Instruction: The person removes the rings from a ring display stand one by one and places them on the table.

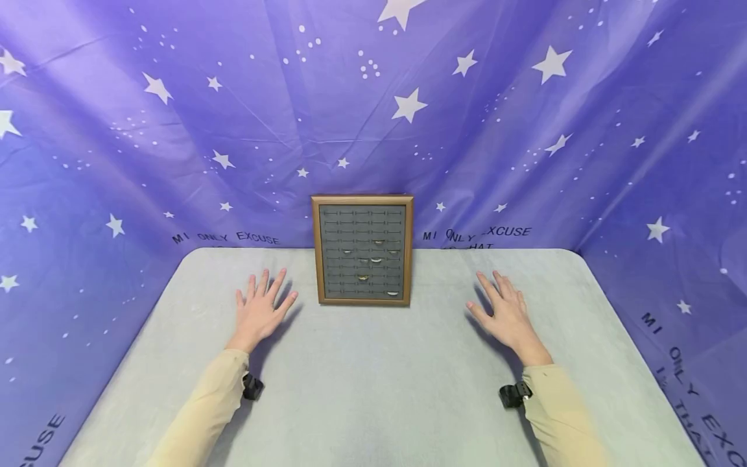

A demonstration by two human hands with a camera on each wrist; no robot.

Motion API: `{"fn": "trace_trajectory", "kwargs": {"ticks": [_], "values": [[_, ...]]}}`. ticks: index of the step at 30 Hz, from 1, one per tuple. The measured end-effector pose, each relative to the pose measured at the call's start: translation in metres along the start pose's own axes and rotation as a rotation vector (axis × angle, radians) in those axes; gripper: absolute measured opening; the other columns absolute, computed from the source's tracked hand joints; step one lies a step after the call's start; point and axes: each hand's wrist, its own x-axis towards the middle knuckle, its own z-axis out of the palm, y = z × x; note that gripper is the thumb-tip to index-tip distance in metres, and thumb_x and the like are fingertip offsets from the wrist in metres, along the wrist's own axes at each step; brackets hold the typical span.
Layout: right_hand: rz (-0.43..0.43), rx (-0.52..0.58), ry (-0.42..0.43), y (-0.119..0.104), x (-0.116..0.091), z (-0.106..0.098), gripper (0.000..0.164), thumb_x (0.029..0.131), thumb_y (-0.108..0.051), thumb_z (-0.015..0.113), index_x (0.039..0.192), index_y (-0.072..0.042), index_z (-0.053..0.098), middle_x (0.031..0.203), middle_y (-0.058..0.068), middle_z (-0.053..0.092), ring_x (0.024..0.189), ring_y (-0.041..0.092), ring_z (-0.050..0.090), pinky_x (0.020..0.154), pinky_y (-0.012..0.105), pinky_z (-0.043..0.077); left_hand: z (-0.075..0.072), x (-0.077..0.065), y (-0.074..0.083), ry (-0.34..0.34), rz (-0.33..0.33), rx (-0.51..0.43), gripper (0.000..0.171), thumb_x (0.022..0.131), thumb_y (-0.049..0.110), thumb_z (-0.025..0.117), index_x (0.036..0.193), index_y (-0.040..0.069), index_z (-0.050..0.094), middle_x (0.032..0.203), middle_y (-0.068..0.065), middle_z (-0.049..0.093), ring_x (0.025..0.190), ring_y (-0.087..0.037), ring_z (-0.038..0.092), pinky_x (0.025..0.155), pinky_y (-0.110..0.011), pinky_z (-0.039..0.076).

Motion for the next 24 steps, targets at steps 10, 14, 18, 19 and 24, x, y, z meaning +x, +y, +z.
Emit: {"fn": "trace_trajectory", "kwargs": {"ticks": [10, 14, 18, 19, 24], "values": [[-0.034, 0.152, -0.003, -0.012, 0.008, 0.016, 0.067, 0.095, -0.030, 0.060, 0.151, -0.007, 0.030, 0.147, 0.033, 0.025, 0.129, 0.057, 0.027, 0.099, 0.073, 0.023, 0.008, 0.013, 0.018, -0.034, 0.019, -0.105, 0.072, 0.095, 0.066, 0.031, 0.156, 0.029, 0.018, 0.158, -0.017, 0.012, 0.142, -0.044, 0.006, 0.110, -0.067, 0.002], [-0.052, 0.174, 0.012, -0.015, 0.011, 0.022, 0.065, 0.095, -0.028, 0.061, 0.149, -0.004, 0.034, 0.146, 0.031, 0.029, 0.129, 0.053, 0.030, 0.101, 0.070, 0.025, 0.010, 0.019, 0.027, -0.030, 0.031, -0.181, 0.070, 0.097, 0.063, 0.034, 0.156, 0.028, 0.020, 0.157, -0.018, 0.014, 0.141, -0.044, 0.010, 0.109, -0.067, 0.005], [-0.072, 0.203, 0.027, -0.021, 0.012, 0.026, 0.063, 0.095, -0.026, 0.061, 0.148, -0.003, 0.036, 0.144, 0.029, 0.034, 0.130, 0.050, 0.032, 0.103, 0.067, 0.026, 0.011, 0.027, 0.034, -0.017, 0.048, -0.246, 0.067, 0.098, 0.060, 0.036, 0.155, 0.030, 0.022, 0.157, -0.019, 0.017, 0.141, -0.044, 0.014, 0.110, -0.066, 0.008], [-0.076, 0.209, 0.031, -0.022, 0.012, 0.027, 0.062, 0.095, -0.025, 0.061, 0.147, -0.002, 0.036, 0.144, 0.029, 0.035, 0.129, 0.050, 0.033, 0.103, 0.067, 0.026, 0.011, 0.029, 0.036, -0.011, 0.053, -0.259, 0.066, 0.098, 0.060, 0.036, 0.155, 0.030, 0.022, 0.157, -0.019, 0.017, 0.140, -0.044, 0.015, 0.110, -0.065, 0.010], [-0.090, 0.225, 0.046, -0.025, 0.010, 0.032, 0.060, 0.095, -0.022, 0.061, 0.146, 0.000, 0.038, 0.141, 0.027, 0.040, 0.128, 0.047, 0.036, 0.103, 0.065, 0.028, 0.007, 0.039, 0.046, 0.020, 0.097, -0.371, 0.062, 0.099, 0.054, 0.040, 0.155, 0.033, 0.022, 0.154, -0.023, 0.021, 0.139, -0.043, 0.022, 0.111, -0.061, 0.018]]}}
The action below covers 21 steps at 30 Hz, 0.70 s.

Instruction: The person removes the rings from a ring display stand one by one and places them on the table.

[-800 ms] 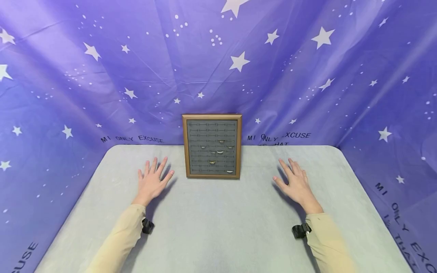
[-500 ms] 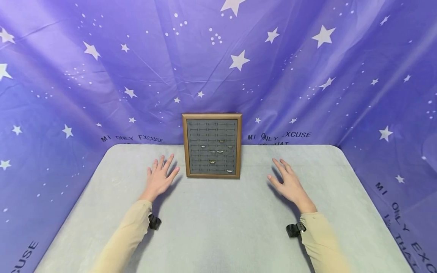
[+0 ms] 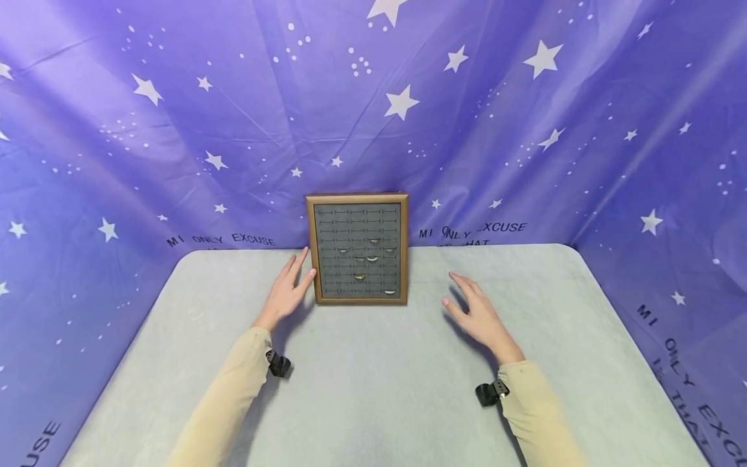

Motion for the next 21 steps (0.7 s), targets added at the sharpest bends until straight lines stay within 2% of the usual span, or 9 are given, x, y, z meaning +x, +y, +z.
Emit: {"fn": "trace_trajectory", "kwargs": {"ticks": [3, 7, 13, 17, 21], "values": [[-0.002, 0.024, 0.001, -0.002, -0.001, 0.003, 0.059, 0.095, -0.020, 0.061, 0.145, 0.000, 0.038, 0.141, 0.027, 0.040, 0.126, 0.047, 0.038, 0.102, 0.063, 0.032, -0.001, 0.005, 0.005, 0.010, 0.032, -0.061, 0.061, 0.100, 0.053, 0.041, 0.154, 0.036, 0.021, 0.154, -0.021, 0.025, 0.138, -0.039, 0.026, 0.111, -0.057, 0.022], [0.004, 0.059, 0.001, -0.007, -0.003, 0.007, 0.058, 0.096, -0.019, 0.060, 0.145, 0.001, 0.038, 0.140, 0.027, 0.040, 0.121, 0.047, 0.044, 0.098, 0.061, 0.039, -0.003, 0.011, 0.012, 0.017, 0.064, -0.131, 0.061, 0.099, 0.053, 0.043, 0.154, 0.039, 0.021, 0.154, -0.010, 0.030, 0.139, -0.029, 0.029, 0.112, -0.049, 0.025], [-0.001, 0.066, 0.028, -0.013, -0.006, 0.014, 0.057, 0.095, -0.018, 0.061, 0.145, 0.000, 0.039, 0.136, 0.027, 0.044, 0.115, 0.046, 0.049, 0.096, 0.063, 0.039, -0.001, 0.020, 0.017, 0.059, 0.108, -0.274, 0.061, 0.100, 0.045, 0.049, 0.154, 0.036, 0.023, 0.154, -0.001, 0.030, 0.138, -0.025, 0.032, 0.111, -0.044, 0.030], [-0.008, 0.080, 0.035, -0.013, -0.006, 0.018, 0.056, 0.095, -0.017, 0.062, 0.145, -0.002, 0.041, 0.137, 0.024, 0.046, 0.117, 0.043, 0.049, 0.096, 0.059, 0.041, 0.003, 0.024, 0.018, 0.080, 0.155, -0.451, 0.062, 0.099, 0.031, 0.056, 0.154, 0.032, 0.026, 0.151, -0.009, 0.036, 0.131, -0.027, 0.042, 0.106, -0.040, 0.039], [-0.015, 0.102, 0.044, -0.015, -0.007, 0.022, 0.055, 0.095, -0.015, 0.062, 0.144, -0.001, 0.042, 0.137, 0.023, 0.046, 0.117, 0.043, 0.050, 0.094, 0.056, 0.044, 0.005, 0.025, 0.016, 0.075, 0.157, -0.586, 0.065, 0.098, 0.022, 0.060, 0.154, 0.026, 0.028, 0.141, -0.022, 0.042, 0.119, -0.037, 0.051, 0.098, -0.047, 0.046]]}}
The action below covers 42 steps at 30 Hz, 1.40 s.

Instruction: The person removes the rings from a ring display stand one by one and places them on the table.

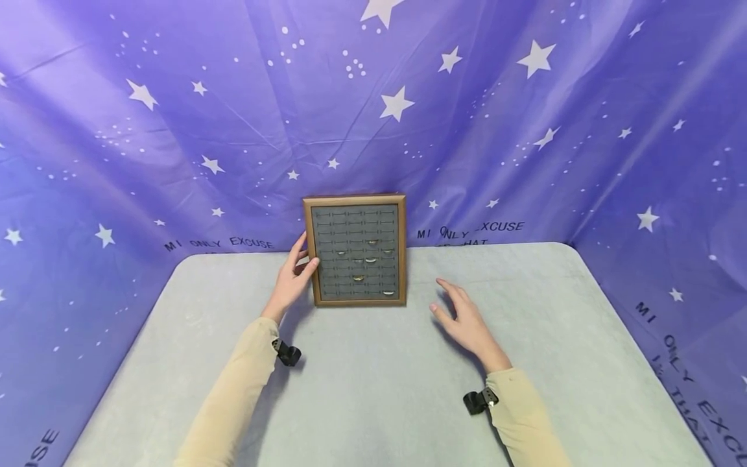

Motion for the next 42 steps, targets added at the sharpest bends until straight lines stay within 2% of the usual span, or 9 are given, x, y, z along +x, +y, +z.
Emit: {"fn": "trace_trajectory", "kwargs": {"ticks": [4, 7, 10, 18, 26, 31, 36, 39, 42], "values": [[-0.001, 0.048, -0.009, -0.004, 0.000, 0.001, 0.054, 0.095, -0.014, 0.062, 0.143, 0.001, 0.041, 0.137, 0.024, 0.045, 0.116, 0.044, 0.051, 0.092, 0.055, 0.047, 0.001, 0.000, -0.002, 0.011, -0.018, -0.044, 0.068, 0.096, 0.015, 0.062, 0.154, 0.020, 0.028, 0.136, -0.028, 0.044, 0.115, -0.041, 0.052, 0.095, -0.052, 0.046], [0.009, 0.082, -0.013, -0.006, 0.001, 0.002, 0.054, 0.095, -0.013, 0.062, 0.143, 0.001, 0.041, 0.136, 0.026, 0.045, 0.115, 0.044, 0.053, 0.091, 0.053, 0.048, 0.001, -0.001, -0.002, 0.023, -0.033, -0.043, 0.069, 0.095, 0.014, 0.062, 0.154, 0.024, 0.028, 0.134, -0.024, 0.048, 0.113, -0.034, 0.054, 0.094, -0.046, 0.048], [0.013, 0.095, -0.011, -0.007, 0.003, 0.003, 0.055, 0.094, -0.012, 0.063, 0.143, 0.001, 0.041, 0.134, 0.027, 0.046, 0.111, 0.043, 0.056, 0.090, 0.052, 0.049, 0.002, -0.002, -0.003, 0.040, -0.005, -0.042, 0.067, 0.095, 0.014, 0.063, 0.153, 0.028, 0.030, 0.133, -0.019, 0.050, 0.109, -0.028, 0.056, 0.091, -0.039, 0.051], [-0.022, 0.078, 0.018, -0.015, 0.018, 0.002, 0.048, 0.097, -0.012, 0.059, 0.141, 0.000, 0.045, 0.127, 0.026, 0.052, 0.103, 0.037, 0.060, 0.084, 0.050, 0.052, 0.001, -0.009, 0.032, 0.007, 0.009, -0.079, 0.065, 0.096, 0.005, 0.060, 0.153, 0.010, 0.028, 0.133, -0.026, 0.048, 0.110, -0.039, 0.053, 0.093, -0.047, 0.047], [-0.037, 0.111, 0.077, -0.028, 0.037, 0.001, 0.040, 0.097, -0.008, 0.058, 0.135, 0.001, 0.051, 0.120, 0.021, 0.059, 0.100, 0.028, 0.058, 0.080, 0.034, 0.051, 0.000, -0.008, 0.032, -0.001, -0.008, -0.112, 0.066, 0.095, 0.004, 0.060, 0.152, 0.008, 0.027, 0.128, -0.027, 0.050, 0.100, -0.029, 0.057, 0.079, -0.027, 0.050], [-0.061, 0.165, 0.115, -0.051, 0.047, -0.002, 0.035, 0.095, 0.001, 0.056, 0.129, 0.009, 0.053, 0.111, 0.025, 0.061, 0.095, 0.032, 0.057, 0.078, 0.035, 0.051, 0.000, -0.007, 0.030, -0.004, -0.023, -0.128, 0.066, 0.096, 0.005, 0.060, 0.153, 0.011, 0.027, 0.119, -0.027, 0.054, 0.090, -0.024, 0.058, 0.070, -0.030, 0.050], [-0.068, 0.180, 0.140, -0.080, 0.052, -0.009, 0.031, 0.094, 0.005, 0.056, 0.123, 0.014, 0.054, 0.108, 0.029, 0.060, 0.093, 0.034, 0.057, 0.076, 0.029, 0.050, 0.000, -0.007, 0.029, -0.001, -0.022, -0.125, 0.066, 0.095, 0.005, 0.061, 0.152, 0.010, 0.027, 0.120, -0.026, 0.053, 0.091, -0.025, 0.058, 0.070, -0.029, 0.050], [-0.073, 0.180, 0.156, -0.083, 0.057, -0.007, 0.030, 0.094, 0.006, 0.056, 0.122, 0.014, 0.055, 0.108, 0.029, 0.061, 0.093, 0.033, 0.057, 0.076, 0.029, 0.050, 0.001, -0.007, 0.029, 0.003, -0.018, -0.119, 0.066, 0.095, 0.004, 0.061, 0.152, 0.008, 0.028, 0.117, -0.027, 0.054, 0.090, -0.025, 0.059, 0.070, -0.028, 0.051], [-0.082, 0.207, 0.168, -0.075, 0.065, 0.000, 0.031, 0.094, 0.005, 0.057, 0.123, 0.012, 0.056, 0.109, 0.028, 0.061, 0.094, 0.034, 0.057, 0.076, 0.039, 0.051, 0.000, -0.007, 0.030, -0.004, -0.024, -0.120, 0.066, 0.095, 0.005, 0.060, 0.152, 0.010, 0.027, 0.113, -0.027, 0.055, 0.089, -0.025, 0.059, 0.070, -0.029, 0.051]]}}
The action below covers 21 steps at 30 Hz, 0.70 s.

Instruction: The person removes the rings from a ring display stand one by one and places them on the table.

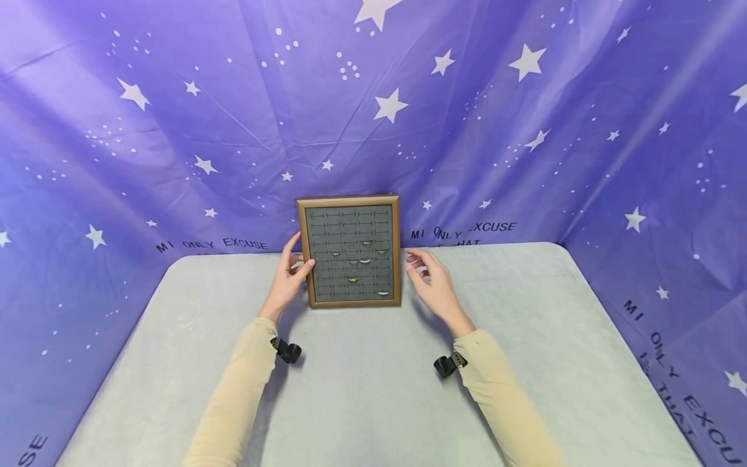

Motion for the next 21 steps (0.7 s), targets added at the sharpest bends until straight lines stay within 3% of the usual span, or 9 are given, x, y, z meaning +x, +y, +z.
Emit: {"fn": "trace_trajectory", "kwargs": {"ticks": [5, 10, 15, 21], "values": [[0.000, 0.006, -0.001, 0.016, 0.010, 0.011, 0.031, 0.097, -0.002, 0.056, 0.127, 0.005, 0.057, 0.110, 0.021, 0.062, 0.096, 0.030, 0.058, 0.079, 0.043, 0.050, -0.001, 0.001, -0.002, -0.010, 0.002, 0.006, 0.067, 0.095, 0.006, 0.061, 0.153, 0.011, 0.026, 0.107, -0.023, 0.057, 0.082, -0.029, 0.060, 0.066, -0.030, 0.050], [-0.018, 0.002, -0.007, 0.013, 0.020, 0.019, 0.031, 0.097, -0.009, 0.058, 0.127, -0.001, 0.059, 0.110, 0.013, 0.063, 0.096, 0.023, 0.058, 0.078, 0.035, 0.051, -0.002, 0.007, -0.022, -0.001, 0.000, 0.014, 0.068, 0.096, 0.010, 0.061, 0.154, 0.019, 0.027, 0.106, -0.020, 0.058, 0.074, -0.028, 0.060, 0.060, -0.029, 0.048], [-0.090, 0.007, -0.001, 0.008, 0.030, 0.026, 0.030, 0.095, -0.008, 0.061, 0.124, 0.001, 0.061, 0.106, 0.011, 0.062, 0.092, 0.022, 0.058, 0.073, 0.033, 0.051, -0.002, 0.010, -0.032, 0.015, -0.003, 0.025, 0.068, 0.096, 0.014, 0.062, 0.153, 0.026, 0.028, 0.104, -0.017, 0.058, 0.071, -0.018, 0.061, 0.060, -0.026, 0.048], [-0.168, -0.058, -0.002, 0.002, 0.037, 0.033, 0.031, 0.093, -0.008, 0.063, 0.122, 0.003, 0.061, 0.101, 0.013, 0.061, 0.088, 0.022, 0.057, 0.070, 0.034, 0.052, -0.001, 0.008, -0.031, 0.014, 0.004, 0.060, 0.068, 0.096, 0.017, 0.062, 0.153, 0.030, 0.027, 0.105, -0.017, 0.058, 0.078, -0.020, 0.060, 0.062, -0.024, 0.048]]}}
